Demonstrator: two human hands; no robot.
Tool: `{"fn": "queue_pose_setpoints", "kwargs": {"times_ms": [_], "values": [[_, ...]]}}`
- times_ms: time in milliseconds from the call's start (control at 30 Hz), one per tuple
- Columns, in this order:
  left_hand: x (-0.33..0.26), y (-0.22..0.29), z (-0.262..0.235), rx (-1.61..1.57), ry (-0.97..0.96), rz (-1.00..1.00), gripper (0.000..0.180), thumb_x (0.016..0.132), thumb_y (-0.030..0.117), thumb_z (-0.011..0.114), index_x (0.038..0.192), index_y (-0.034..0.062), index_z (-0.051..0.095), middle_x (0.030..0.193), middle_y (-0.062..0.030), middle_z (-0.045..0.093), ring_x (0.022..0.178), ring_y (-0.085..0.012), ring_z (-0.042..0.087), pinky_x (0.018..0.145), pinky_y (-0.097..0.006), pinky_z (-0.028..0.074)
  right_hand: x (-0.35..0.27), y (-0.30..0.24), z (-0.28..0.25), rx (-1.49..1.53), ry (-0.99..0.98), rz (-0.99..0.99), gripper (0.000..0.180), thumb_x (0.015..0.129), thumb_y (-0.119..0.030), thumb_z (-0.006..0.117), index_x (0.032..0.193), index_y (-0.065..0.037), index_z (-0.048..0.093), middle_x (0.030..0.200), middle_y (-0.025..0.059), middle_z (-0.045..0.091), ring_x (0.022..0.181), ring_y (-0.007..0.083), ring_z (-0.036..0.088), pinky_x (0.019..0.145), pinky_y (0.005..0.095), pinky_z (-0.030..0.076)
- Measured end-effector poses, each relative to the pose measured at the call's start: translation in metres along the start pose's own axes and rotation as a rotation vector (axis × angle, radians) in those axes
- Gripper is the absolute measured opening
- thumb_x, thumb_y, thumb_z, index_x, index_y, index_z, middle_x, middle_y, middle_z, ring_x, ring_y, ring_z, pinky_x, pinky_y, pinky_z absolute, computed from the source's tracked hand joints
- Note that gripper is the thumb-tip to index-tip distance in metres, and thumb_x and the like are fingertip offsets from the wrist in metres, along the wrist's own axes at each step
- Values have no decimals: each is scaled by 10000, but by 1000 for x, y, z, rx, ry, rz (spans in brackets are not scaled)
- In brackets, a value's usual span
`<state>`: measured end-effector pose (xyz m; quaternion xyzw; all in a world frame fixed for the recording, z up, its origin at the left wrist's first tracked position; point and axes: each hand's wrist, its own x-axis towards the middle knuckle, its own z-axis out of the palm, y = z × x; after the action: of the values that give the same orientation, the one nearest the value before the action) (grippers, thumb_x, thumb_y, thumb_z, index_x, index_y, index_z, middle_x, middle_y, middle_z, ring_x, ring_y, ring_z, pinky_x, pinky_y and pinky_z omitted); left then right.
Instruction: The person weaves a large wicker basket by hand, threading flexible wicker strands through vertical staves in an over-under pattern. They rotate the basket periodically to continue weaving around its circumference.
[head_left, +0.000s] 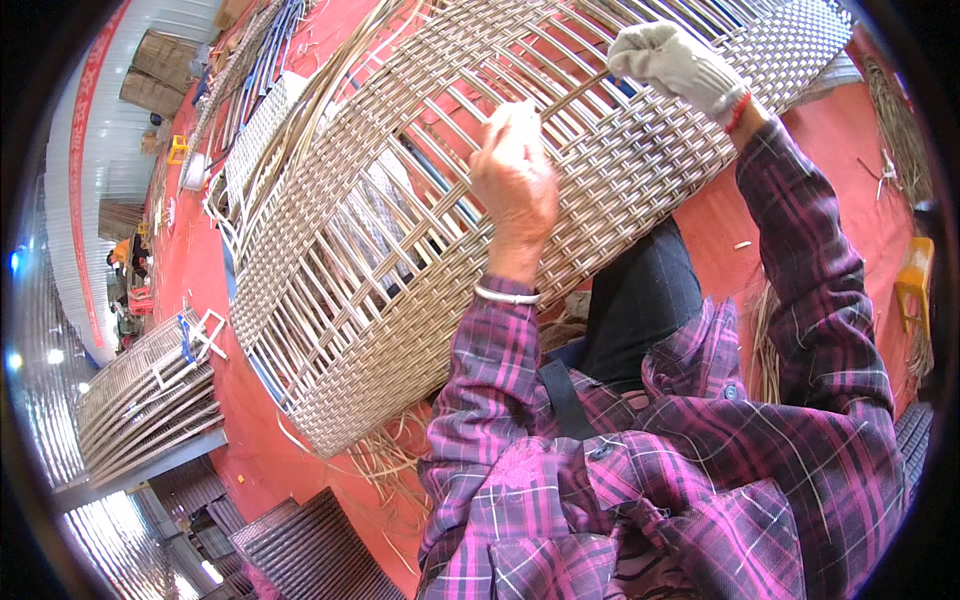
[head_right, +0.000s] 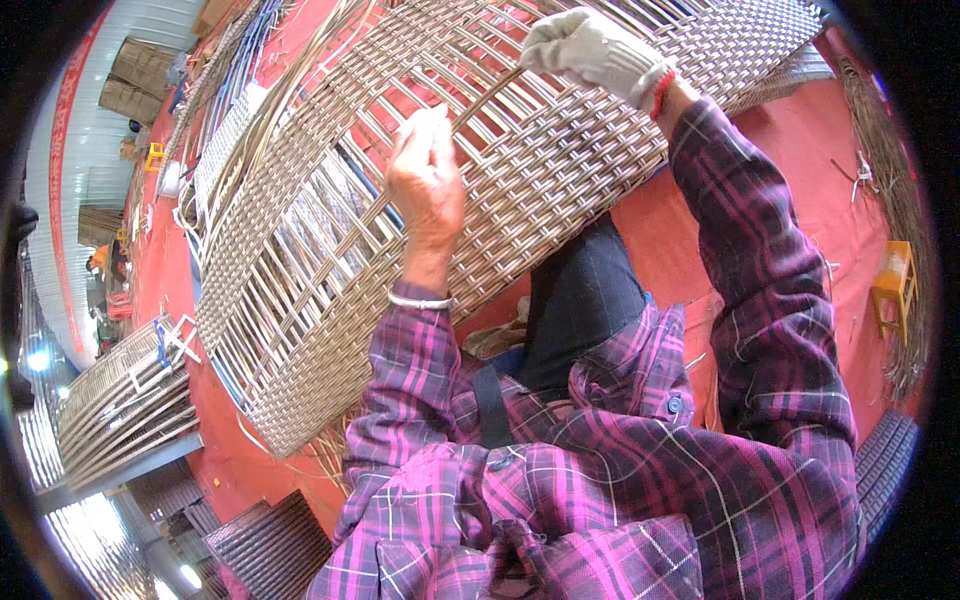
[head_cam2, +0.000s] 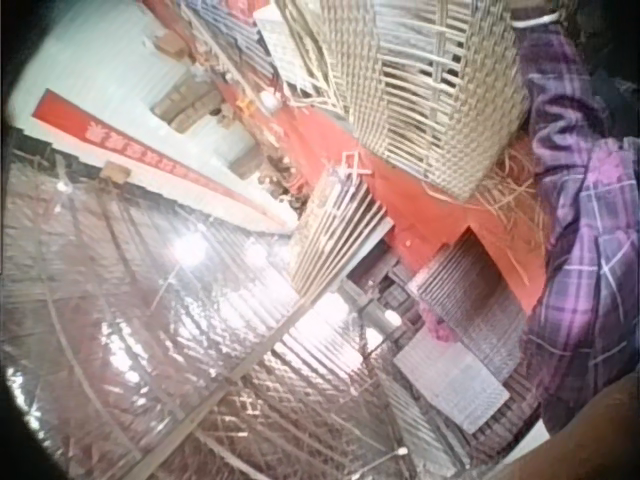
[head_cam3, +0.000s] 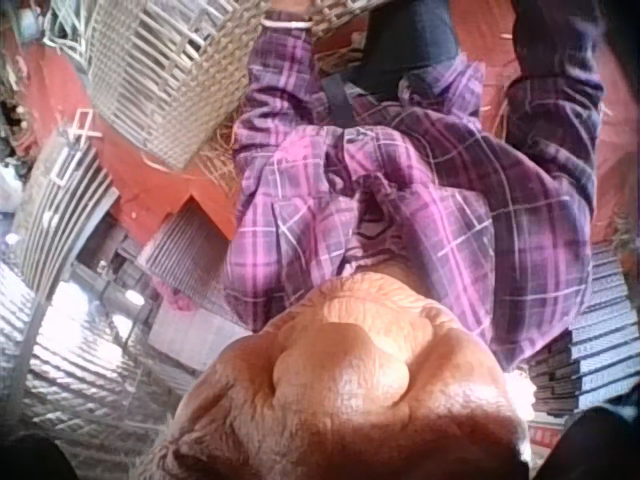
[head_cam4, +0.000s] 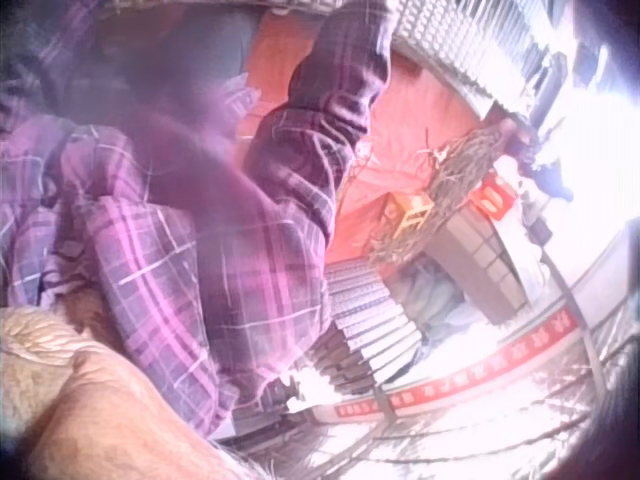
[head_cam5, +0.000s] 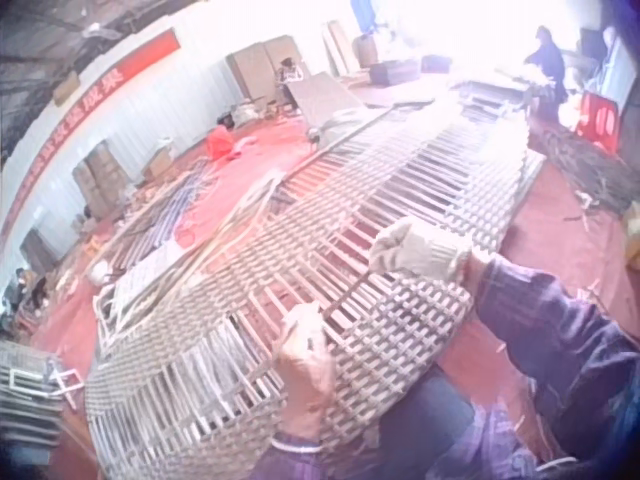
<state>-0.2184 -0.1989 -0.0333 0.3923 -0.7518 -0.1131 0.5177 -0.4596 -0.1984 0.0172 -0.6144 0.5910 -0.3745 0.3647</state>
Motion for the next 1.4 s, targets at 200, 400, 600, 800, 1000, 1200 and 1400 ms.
{"fn": "queue_pose_setpoints", "kwargs": {"times_ms": [200,400,600,800,1000,1200,1400], "values": [[9,4,0,-204,-173,-253,98,861,126,716,877,29,719,785,-112,677,658,-248,658,601,-326,492,1,-9,35,252,-16,-105,172,923,-98,600,1041,-8,686,718,-29,639,570,40,532,511,214,429],[-13,-15,-33,-34,-103,-372,119,842,116,703,768,32,661,654,-92,655,583,-217,639,563,-336,495,33,-13,98,-524,-104,-165,351,807,-112,664,1148,-31,634,838,116,676,684,194,656,642,334,526],[-9,-16,-4,260,-222,-316,178,793,218,720,757,45,702,650,-99,685,592,-204,672,579,-337,502,48,-7,92,-512,-369,-60,250,776,-176,657,974,-25,685,727,91,668,618,187,644,578,330,512],[-7,-12,1,55,-148,-320,63,832,89,654,828,40,693,815,-119,688,762,-322,680,692,-421,529,36,2,41,-172,-267,-93,166,853,-190,689,909,-40,735,662,-14,614,596,74,544,547,265,450],[14,12,41,-33,-33,28,172,914,69,617,1043,11,715,1010,-163,711,922,-286,689,835,-335,533,1,20,-25,4,-4,-3,151,937,-213,668,958,-71,714,679,-84,581,467,-26,383,405,165,306],[25,11,39,-202,-153,-190,124,906,121,696,929,4,730,661,5,618,586,-39,523,519,-248,413,8,7,6,85,-42,-81,271,911,-119,634,1164,-37,682,793,-5,666,567,36,524,502,204,430],[14,0,20,170,-178,-248,141,841,176,724,794,44,704,663,-53,684,572,-172,631,567,-321,482,41,10,59,-631,-86,-142,539,782,-166,652,1308,-58,608,1018,191,693,898,296,679,833,391,533]]}}
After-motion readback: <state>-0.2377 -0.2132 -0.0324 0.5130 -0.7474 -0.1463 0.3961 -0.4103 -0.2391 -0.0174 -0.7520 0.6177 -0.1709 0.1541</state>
